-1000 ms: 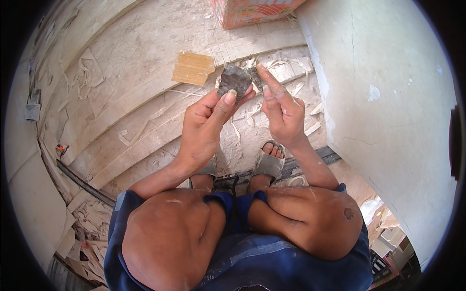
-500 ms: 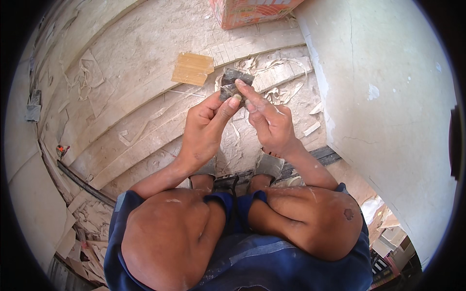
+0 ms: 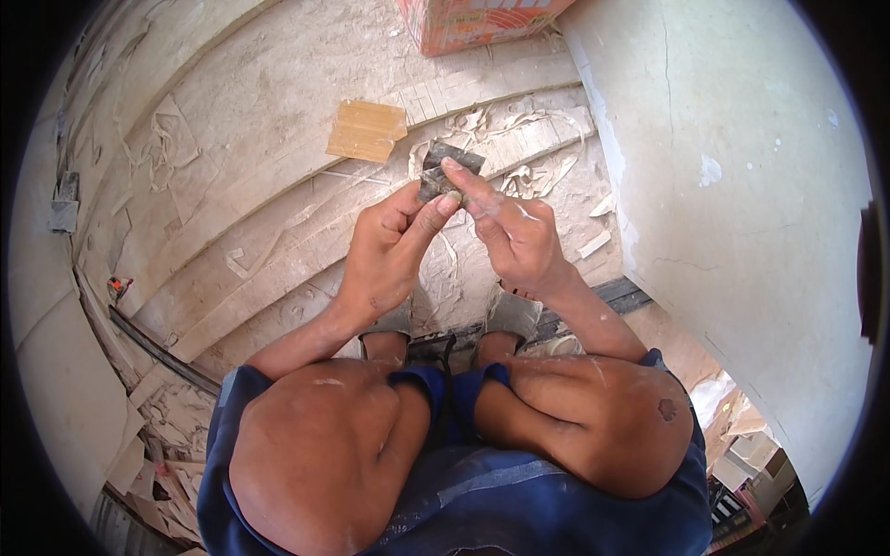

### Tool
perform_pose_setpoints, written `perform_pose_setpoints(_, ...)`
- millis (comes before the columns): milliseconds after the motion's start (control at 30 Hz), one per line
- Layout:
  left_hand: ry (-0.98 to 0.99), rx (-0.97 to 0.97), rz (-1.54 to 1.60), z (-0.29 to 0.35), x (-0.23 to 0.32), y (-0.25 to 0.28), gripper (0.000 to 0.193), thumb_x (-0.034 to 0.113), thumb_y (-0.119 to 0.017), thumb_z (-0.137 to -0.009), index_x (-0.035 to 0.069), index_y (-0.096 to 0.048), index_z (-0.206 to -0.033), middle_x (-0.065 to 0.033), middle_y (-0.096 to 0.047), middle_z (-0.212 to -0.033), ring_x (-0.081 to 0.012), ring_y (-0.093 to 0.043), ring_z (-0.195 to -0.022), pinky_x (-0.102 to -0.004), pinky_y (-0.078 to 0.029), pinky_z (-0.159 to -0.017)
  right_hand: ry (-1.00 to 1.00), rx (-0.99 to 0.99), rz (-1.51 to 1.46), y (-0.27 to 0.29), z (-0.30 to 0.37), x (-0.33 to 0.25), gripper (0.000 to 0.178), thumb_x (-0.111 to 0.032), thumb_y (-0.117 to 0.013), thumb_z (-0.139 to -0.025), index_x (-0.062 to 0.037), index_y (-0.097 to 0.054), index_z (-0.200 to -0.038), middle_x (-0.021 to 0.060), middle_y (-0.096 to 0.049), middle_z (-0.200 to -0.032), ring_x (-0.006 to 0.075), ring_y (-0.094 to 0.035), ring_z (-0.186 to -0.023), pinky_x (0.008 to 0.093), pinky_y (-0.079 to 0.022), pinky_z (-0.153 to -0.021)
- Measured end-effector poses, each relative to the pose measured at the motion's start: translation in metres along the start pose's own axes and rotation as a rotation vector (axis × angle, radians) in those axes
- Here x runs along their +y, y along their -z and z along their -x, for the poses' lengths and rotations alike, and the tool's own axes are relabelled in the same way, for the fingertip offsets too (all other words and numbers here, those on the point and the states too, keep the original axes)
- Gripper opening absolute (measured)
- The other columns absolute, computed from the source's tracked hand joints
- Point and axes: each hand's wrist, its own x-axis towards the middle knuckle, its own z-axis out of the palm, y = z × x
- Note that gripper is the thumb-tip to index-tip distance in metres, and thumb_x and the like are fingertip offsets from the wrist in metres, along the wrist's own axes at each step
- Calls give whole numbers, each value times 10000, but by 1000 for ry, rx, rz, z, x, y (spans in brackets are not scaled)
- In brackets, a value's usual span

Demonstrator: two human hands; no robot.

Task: The person applies a substance to a white wooden object using a small knife and scrapes small wooden blocks by hand.

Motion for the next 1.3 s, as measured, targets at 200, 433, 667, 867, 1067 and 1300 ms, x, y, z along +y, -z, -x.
perform_pose_setpoints(200, -40, -41, -112, -1, -7, 7, 229, 216, -536, -950, -4, -590, -982, 90, -422, -634, -5, -307, -586, -197, -248, -487, 138, 13, 11, -2, 0, 4, 411, -3, -487, -870, -16, -506, -1280, 169, -632, -1121, 160, -566, -536, 278, -501, -575)
perform_pose_setpoints(433, -117, -141, 78, 1, 5, -1, 279, 189, -501, -964, -8, -560, -1152, 36, -560, -851, -9, -422, -755, -183, -365, -654, 45, 127, 74, 7, -4, -10, 361, 57, -504, -824, 18, -552, -1180, 135, -586, -1208, 252, -666, -737, 310, -542, -643)
perform_pose_setpoints(667, -20, -171, -9, 6, 10, 8, 291, 211, -474, -976, -2, -553, -1158, 46, -547, -828, -19, -415, -741, -185, -360, -638, 87, 67, 43, 3, 0, -3, 319, 55, -521, -826, 23, -554, -1141, 153, -581, -1209, 239, -661, -692, 302, -542, -608)
perform_pose_setpoints(867, -40, -124, -111, 6, 4, 9, 254, 226, -483, -973, 15, -586, -1071, 72, -425, -675, -26, -318, -641, -201, -290, -539, 121, 93, 59, -5, 2, 1, 313, 56, -537, -815, 21, -551, -1126, 134, -574, -1224, 231, -630, -612, 298, -531, -561)
perform_pose_setpoints(1067, -43, -154, -136, 4, -2, 11, 245, 228, -488, -970, 7, -586, -1005, 66, -407, -640, -26, -314, -621, -212, -286, -518, 155, 70, 67, -8, 7, 6, 405, 32, -478, -855, 25, -504, -1258, 194, -593, -1180, 186, -634, -628, 283, -520, -624)
perform_pose_setpoints(1300, 64, -171, -251, 3, -10, 18, 240, 234, -502, -964, 8, -583, -979, 60, -424, -630, -25, -330, -611, -217, -303, -514, 256, 61, 64, -8, 4, 5, 399, 31, -487, -854, 22, -513, -1252, 208, -617, -1122, 168, -603, -586, 285, -507, -583)
